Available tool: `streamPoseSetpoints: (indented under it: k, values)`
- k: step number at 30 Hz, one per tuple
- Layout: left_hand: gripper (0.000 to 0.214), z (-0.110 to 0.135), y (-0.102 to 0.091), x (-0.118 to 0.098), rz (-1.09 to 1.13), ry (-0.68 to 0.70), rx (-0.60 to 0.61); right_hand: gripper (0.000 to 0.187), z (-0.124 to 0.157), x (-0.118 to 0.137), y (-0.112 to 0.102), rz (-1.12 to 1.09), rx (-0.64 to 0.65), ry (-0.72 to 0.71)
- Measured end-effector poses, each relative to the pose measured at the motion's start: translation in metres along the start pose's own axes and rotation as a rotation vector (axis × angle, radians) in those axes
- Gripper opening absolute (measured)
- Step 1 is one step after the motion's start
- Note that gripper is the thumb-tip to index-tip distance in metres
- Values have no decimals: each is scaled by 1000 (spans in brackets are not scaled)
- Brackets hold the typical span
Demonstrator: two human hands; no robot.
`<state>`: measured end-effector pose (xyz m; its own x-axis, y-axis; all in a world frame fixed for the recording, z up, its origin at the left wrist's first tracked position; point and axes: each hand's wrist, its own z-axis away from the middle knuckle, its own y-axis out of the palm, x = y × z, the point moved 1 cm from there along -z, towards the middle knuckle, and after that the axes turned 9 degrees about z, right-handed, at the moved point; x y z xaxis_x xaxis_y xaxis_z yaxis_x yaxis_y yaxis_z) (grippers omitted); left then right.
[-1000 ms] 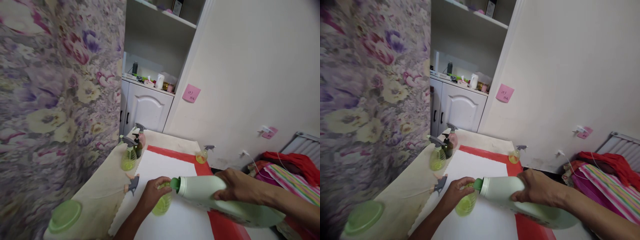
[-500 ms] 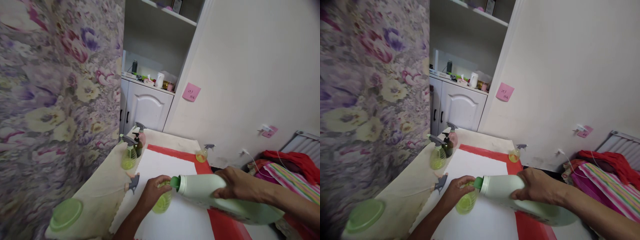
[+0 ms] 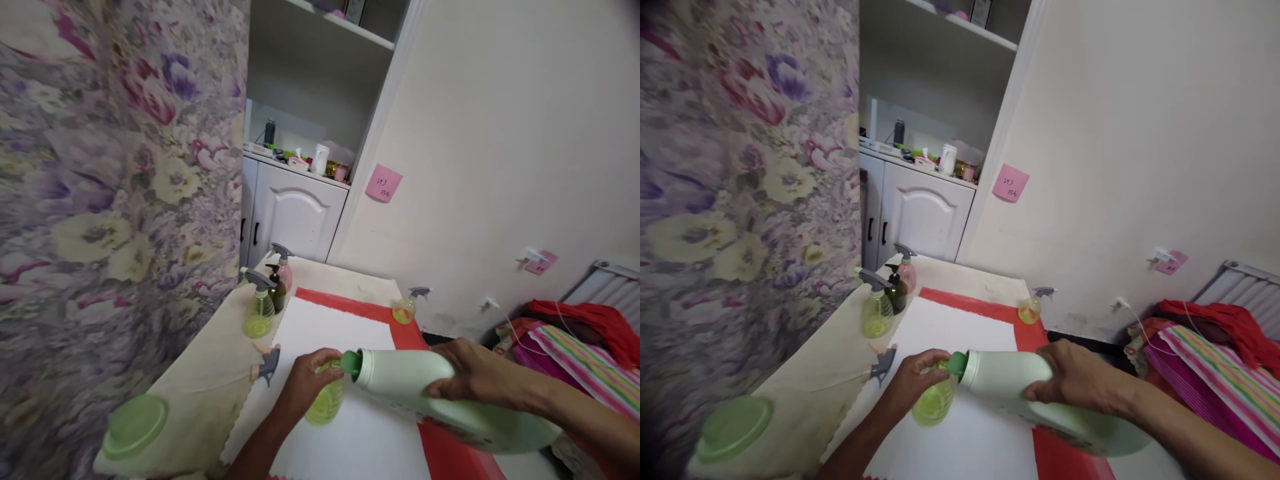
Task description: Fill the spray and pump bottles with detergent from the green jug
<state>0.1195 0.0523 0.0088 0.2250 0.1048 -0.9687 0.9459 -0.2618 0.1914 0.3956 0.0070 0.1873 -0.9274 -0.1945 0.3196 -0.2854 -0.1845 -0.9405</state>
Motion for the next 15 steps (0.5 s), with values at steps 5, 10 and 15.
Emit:
streamPoseSetpoints:
  k: [5,10,15]
  values:
    - [21,0,-2,0,9,22,2,29,2,-13,23,-102,152,24]
    - [21,-2,-3,0,0,21,-4,31,5,-21,42,-267,218,41]
    - [20,-1,-1,-1,-28,9,1,36,4,-32,55,-407,208,45]
